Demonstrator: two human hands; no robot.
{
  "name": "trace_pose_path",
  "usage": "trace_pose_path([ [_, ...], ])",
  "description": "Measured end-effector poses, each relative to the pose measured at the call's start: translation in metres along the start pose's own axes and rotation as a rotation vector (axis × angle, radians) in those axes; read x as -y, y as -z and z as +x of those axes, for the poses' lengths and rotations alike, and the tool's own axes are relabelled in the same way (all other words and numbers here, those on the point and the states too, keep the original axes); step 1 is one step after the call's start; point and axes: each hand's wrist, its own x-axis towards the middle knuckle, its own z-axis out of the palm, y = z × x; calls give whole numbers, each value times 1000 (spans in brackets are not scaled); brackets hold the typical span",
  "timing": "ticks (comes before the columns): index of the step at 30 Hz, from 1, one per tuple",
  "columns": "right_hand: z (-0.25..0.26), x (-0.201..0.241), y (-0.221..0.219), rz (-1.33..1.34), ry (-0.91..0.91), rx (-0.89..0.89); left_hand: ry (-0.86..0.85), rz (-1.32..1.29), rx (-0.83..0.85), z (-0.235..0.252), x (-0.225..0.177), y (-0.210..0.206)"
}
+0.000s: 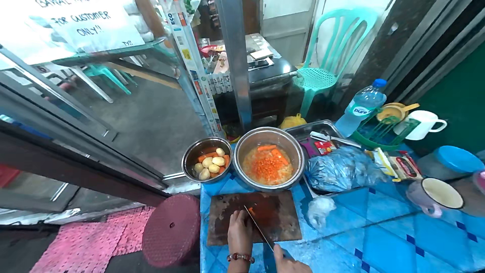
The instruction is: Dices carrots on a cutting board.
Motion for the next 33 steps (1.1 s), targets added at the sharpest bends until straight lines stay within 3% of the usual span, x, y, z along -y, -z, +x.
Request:
trace_pose_path([
  [3,7,13,-3,-3,-19,-6,-4,-30,-39,0,2,-1],
  [9,22,19,38,100,-1,103,-78,-104,-125,-3,11,-8],
  [19,8,4,2,5,27,7,4,-65,-88,-4,5,-4],
  [26,39,0,16,151,52,77,-26,-110,-81,-3,13,-5],
  [33,15,-9,0,65,63,-5,24,-70,-28,-2,5,-1],
])
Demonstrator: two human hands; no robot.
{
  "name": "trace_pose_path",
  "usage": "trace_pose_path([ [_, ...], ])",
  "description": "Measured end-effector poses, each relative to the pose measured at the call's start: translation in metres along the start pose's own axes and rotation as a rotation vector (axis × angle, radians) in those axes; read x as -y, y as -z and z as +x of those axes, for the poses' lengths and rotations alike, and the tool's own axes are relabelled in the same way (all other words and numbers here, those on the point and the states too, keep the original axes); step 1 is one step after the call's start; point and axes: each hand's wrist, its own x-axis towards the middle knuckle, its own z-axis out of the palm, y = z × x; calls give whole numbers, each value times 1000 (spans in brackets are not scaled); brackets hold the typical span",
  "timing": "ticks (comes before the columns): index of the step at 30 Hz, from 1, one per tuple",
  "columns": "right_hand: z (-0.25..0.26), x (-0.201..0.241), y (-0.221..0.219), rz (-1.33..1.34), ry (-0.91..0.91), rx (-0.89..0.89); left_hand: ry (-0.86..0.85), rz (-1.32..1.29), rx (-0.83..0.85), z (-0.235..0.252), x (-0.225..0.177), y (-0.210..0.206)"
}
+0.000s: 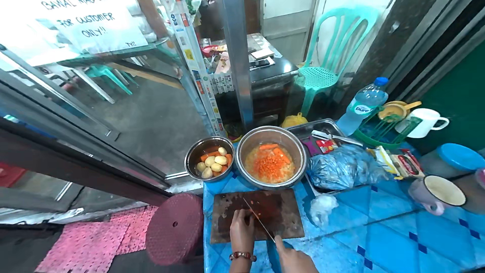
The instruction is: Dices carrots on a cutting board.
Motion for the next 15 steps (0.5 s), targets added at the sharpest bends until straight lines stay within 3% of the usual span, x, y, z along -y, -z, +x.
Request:
trace_pose_path([
  [7,9,15,-2,-52,-25,25,7,25,-6,1,-2,2],
  [11,20,5,10,93,-21,93,54,47,103,3,-4,11],
  [15,11,4,16,96,-10,100,86,38,93,2,-1,9],
])
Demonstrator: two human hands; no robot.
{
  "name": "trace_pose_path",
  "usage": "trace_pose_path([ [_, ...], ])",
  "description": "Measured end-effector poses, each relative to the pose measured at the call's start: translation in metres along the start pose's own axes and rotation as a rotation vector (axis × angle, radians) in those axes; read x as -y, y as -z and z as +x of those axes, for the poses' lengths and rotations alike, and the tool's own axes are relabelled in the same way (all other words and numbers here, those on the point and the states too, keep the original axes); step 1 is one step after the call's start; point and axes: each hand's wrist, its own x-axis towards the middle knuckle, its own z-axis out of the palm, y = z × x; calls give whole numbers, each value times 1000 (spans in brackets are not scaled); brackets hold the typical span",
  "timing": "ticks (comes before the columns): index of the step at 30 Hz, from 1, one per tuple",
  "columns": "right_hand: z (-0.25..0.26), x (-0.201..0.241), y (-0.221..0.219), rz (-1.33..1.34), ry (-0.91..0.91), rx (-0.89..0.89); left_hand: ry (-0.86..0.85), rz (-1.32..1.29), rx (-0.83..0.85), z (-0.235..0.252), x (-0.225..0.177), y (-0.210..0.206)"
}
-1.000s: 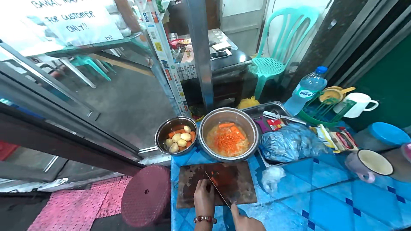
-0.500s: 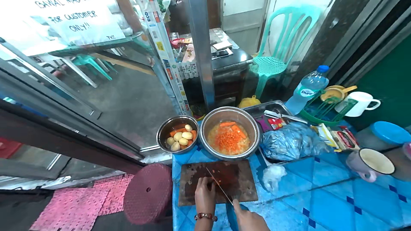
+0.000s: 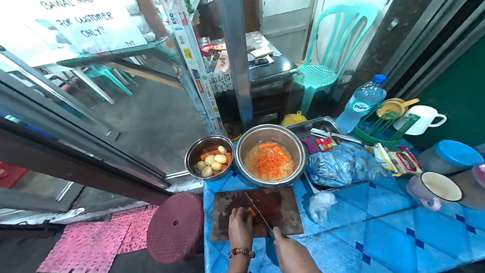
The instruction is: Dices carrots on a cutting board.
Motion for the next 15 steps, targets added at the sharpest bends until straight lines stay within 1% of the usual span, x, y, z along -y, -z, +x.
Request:
trace_pose_path([
  [5,-16,9,-6,-111,-16,-36,27,6,-2,0,-2,0],
  [9,-1,11,-12,-128,-13,-37,4,1,-31,0,0,-1],
  [13,13,-3,-10,-17,1,-14,-9,-20,-35,0,3,-3],
  [15,11,-4,-5,10,2,-2,-6,-20,-36,1,4,-3],
])
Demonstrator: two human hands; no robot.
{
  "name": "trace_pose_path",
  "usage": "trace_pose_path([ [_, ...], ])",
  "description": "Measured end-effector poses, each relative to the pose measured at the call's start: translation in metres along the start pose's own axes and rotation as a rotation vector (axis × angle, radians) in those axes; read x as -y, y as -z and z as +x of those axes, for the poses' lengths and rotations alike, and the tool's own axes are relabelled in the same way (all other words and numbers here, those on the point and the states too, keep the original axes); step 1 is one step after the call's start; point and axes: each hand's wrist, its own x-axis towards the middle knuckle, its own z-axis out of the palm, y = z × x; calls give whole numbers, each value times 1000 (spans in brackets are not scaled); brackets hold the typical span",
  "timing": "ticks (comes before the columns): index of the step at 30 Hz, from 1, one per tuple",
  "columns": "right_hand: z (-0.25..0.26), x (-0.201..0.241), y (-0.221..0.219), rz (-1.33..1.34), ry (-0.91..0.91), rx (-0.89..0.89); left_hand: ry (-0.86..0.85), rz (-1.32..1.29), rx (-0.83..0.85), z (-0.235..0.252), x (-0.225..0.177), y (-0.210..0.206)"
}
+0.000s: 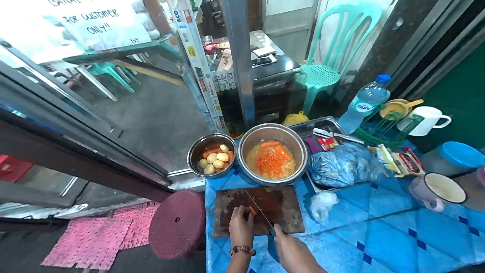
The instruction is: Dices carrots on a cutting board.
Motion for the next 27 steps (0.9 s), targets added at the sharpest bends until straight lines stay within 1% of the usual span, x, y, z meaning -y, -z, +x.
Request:
trace_pose_path([
  [5,-21,10,-3,-82,10,-38,28,24,16,-1,-4,1],
  [10,-8,15,-13,-164,-9,-26,24,33,-8,-3,-4,1],
  [12,-3,17,-10,-140,-11,-15,20,18,-5,-2,-3,4],
  [16,-1,9,2,1,13,12,5,-22,-40,-3,3,1],
  [21,-19,12,-4,-107,45,-51,29,3,-15,-3,0,4],
  [25,-10,19,-16,-167,14,-58,35,23,-30,-5,-1,4],
  [27,-4,19,-16,-148,9,-46,40,13,-17,-3,-1,6],
])
